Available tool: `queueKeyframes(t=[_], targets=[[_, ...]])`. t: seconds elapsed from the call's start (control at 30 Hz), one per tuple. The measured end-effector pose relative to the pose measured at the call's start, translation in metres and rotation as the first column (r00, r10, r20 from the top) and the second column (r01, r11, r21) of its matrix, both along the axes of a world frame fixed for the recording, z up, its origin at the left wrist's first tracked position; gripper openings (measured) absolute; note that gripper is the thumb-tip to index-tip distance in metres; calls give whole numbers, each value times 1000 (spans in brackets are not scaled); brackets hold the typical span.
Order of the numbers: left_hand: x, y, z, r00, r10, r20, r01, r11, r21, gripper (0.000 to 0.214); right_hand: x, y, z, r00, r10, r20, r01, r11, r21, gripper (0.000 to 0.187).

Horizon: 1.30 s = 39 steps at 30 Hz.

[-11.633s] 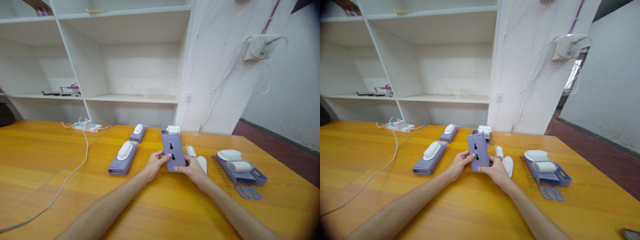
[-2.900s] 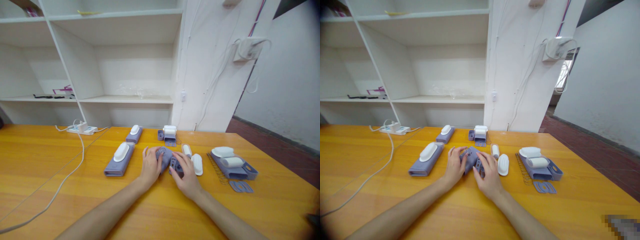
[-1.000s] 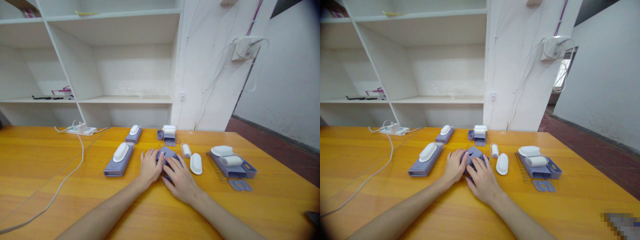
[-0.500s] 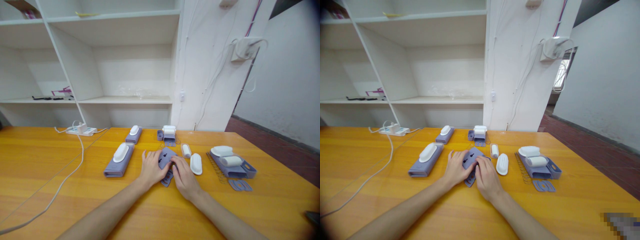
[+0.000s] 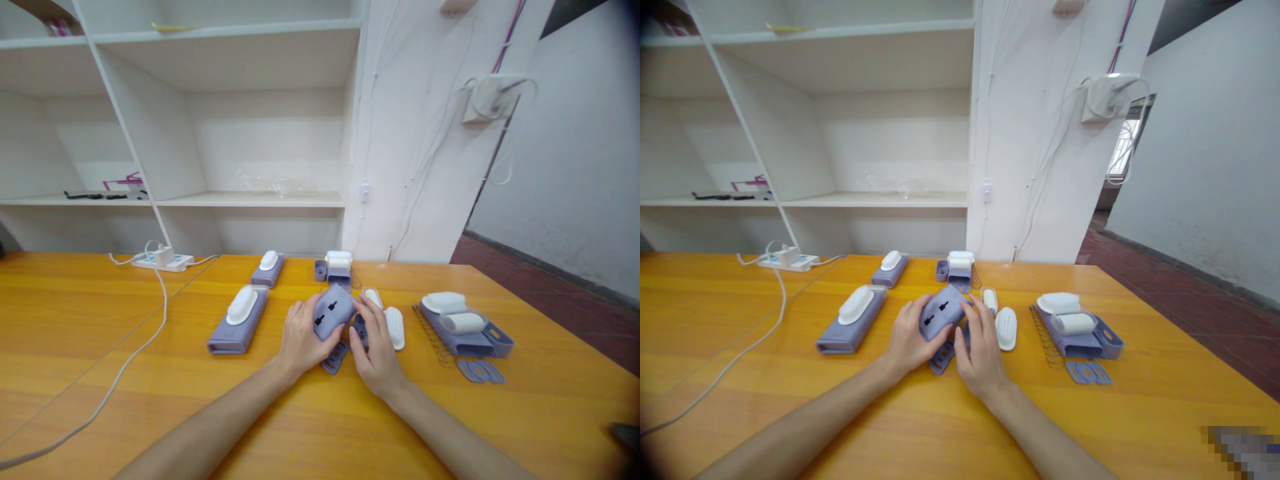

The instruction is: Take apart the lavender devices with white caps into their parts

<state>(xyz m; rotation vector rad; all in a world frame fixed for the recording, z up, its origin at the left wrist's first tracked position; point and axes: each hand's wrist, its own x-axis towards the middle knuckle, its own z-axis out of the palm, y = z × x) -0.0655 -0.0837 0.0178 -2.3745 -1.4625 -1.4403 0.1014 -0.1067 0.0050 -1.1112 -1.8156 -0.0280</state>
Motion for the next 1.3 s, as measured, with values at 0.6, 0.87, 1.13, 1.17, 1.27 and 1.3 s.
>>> queueKeyframes(t=[0.6, 0.87, 1.13, 1.17, 1.27, 1.3], targets=[[-4, -1, -3, 984, -157, 82, 144, 979, 145, 53, -13, -10, 8, 960, -143, 240, 98, 977, 189, 77], [1, -7, -3, 966, -246, 85, 229, 957, 177, 55, -16, -14, 8, 946, -237, 220, 191, 958, 214, 70], [1, 0, -1, 852, -316, 418, 395, 911, -117, 42, -11, -12, 13, 980, -115, 164, 75, 969, 235, 61], [0, 2, 0, 826, -298, 478, 414, 897, -157, 39, -10, -11, 13, 981, -98, 170, 59, 973, 222, 62], [-1, 7, 5, 773, -292, 563, 480, 850, -218, 33, -6, -9, 14, 985, -40, 167, 4, 978, 210, 61], [-1, 8, 8, 759, -297, 580, 509, 825, -244, 33, -4, -9, 14, 987, -17, 161, -17, 978, 209, 61]])
